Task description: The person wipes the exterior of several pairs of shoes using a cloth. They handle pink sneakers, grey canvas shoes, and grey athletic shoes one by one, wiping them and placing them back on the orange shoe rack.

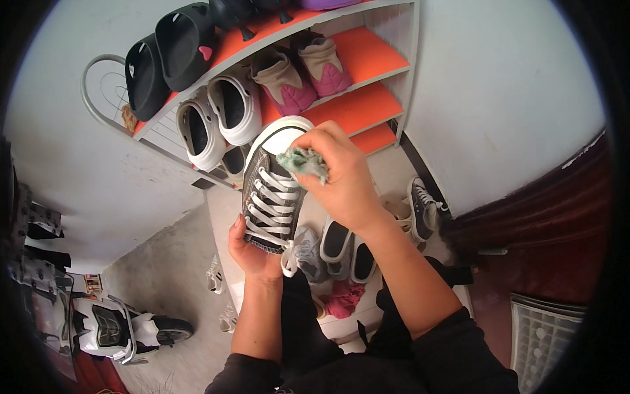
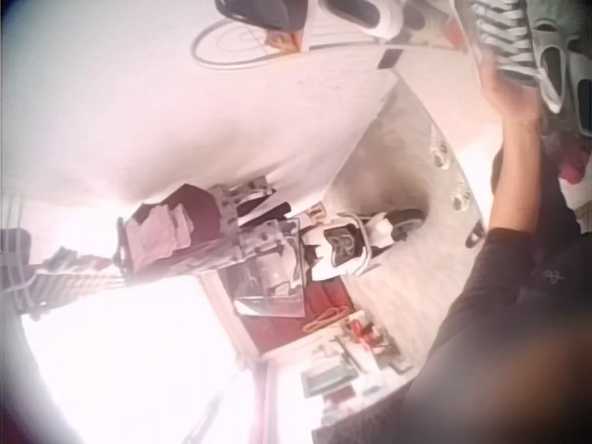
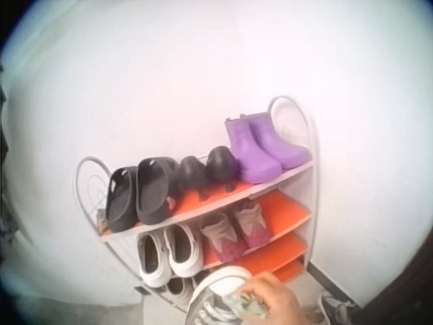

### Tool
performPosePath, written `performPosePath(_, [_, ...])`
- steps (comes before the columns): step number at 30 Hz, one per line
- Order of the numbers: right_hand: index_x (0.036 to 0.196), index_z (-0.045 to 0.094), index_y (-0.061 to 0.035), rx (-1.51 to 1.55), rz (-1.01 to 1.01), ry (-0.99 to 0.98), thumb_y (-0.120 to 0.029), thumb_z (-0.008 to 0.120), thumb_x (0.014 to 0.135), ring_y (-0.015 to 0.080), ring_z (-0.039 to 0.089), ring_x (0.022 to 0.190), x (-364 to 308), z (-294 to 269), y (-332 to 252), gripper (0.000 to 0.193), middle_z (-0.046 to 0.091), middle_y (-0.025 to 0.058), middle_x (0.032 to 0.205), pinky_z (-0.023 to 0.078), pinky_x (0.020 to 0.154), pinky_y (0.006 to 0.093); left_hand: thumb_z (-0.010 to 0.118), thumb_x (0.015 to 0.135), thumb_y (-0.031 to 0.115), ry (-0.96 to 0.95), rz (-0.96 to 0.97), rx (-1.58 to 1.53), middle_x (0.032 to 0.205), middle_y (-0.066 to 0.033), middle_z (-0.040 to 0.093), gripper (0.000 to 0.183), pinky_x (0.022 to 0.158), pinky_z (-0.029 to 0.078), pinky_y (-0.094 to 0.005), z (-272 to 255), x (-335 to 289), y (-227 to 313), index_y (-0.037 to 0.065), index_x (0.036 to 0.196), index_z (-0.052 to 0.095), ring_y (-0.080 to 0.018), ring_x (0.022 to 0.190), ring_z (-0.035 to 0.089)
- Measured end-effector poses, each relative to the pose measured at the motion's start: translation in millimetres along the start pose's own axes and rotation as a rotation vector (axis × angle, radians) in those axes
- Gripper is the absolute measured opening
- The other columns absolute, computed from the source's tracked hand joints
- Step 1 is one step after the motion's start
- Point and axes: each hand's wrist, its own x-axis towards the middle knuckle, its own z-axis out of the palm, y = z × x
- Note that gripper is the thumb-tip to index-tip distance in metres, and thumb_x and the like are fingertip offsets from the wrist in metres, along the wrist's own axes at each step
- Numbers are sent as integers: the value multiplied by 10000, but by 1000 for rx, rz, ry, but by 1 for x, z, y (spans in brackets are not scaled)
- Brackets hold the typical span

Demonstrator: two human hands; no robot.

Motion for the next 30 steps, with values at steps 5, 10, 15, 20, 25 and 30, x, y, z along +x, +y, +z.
performPosePath(5, [907, 515, -49, -222, -54, 58, 81, 658, 619, 293, 571, 751, -1, 3, -8, 347, 518, 88, 870, 452, 619, 351, 515, 856, 275, -42, 22, 47, 1243, -145, 548, 491, 1026, 352, -445, 3, -3, 0, -10, 1254, 480, -305, 1149, 518])
performPosePath(10, [890, 490, -22, -258, -147, 146, 51, 689, 647, 261, 549, 722, -3, 6, -6, 323, 515, 103, 825, 445, 626, 324, 529, 846, 272, -38, 11, 68, 1257, -145, 537, 527, 1037, 339, -443, -2, -4, 0, -9, 1285, 449, -307, 1168, 504])
performPosePath(15, [895, 485, -18, -184, -111, 308, 18, 681, 677, 294, 548, 691, -5, 7, 0, 295, 501, 117, 818, 450, 592, 341, 552, 828, 273, -34, -41, 99, 1260, -156, 531, 572, 1026, 355, -438, -8, -7, 0, -26, 1298, 422, -315, 1164, 507])
performPosePath(20, [879, 485, -17, -140, 57, 423, -48, 684, 756, 200, 569, 644, 5, -11, 3, 236, 555, 92, 742, 456, 594, 297, 563, 817, 287, -31, -73, 235, 1244, -176, 534, 608, 998, 386, -420, -10, -10, -4, -49, 1297, 402, -308, 1144, 523])
performPosePath(25, [871, 535, -9, 112, 216, 499, -146, 695, 820, 82, 536, 666, 15, -33, 17, 217, 594, 13, 739, 450, 616, 247, 566, 809, 267, -37, -79, 161, 1221, -172, 546, 603, 975, 404, -410, -8, -12, -4, -50, 1295, 401, -304, 1106, 546])
performPosePath(30, [886, 588, -8, 242, 296, 508, -156, 683, 838, 58, 534, 694, 14, -35, 0, 183, 610, 3, 775, 441, 616, 222, 592, 776, 234, 49, -86, 385, 1175, -144, 573, 591, 904, 444, -380, -4, -15, -6, -33, 1277, 429, -275, 1047, 573])
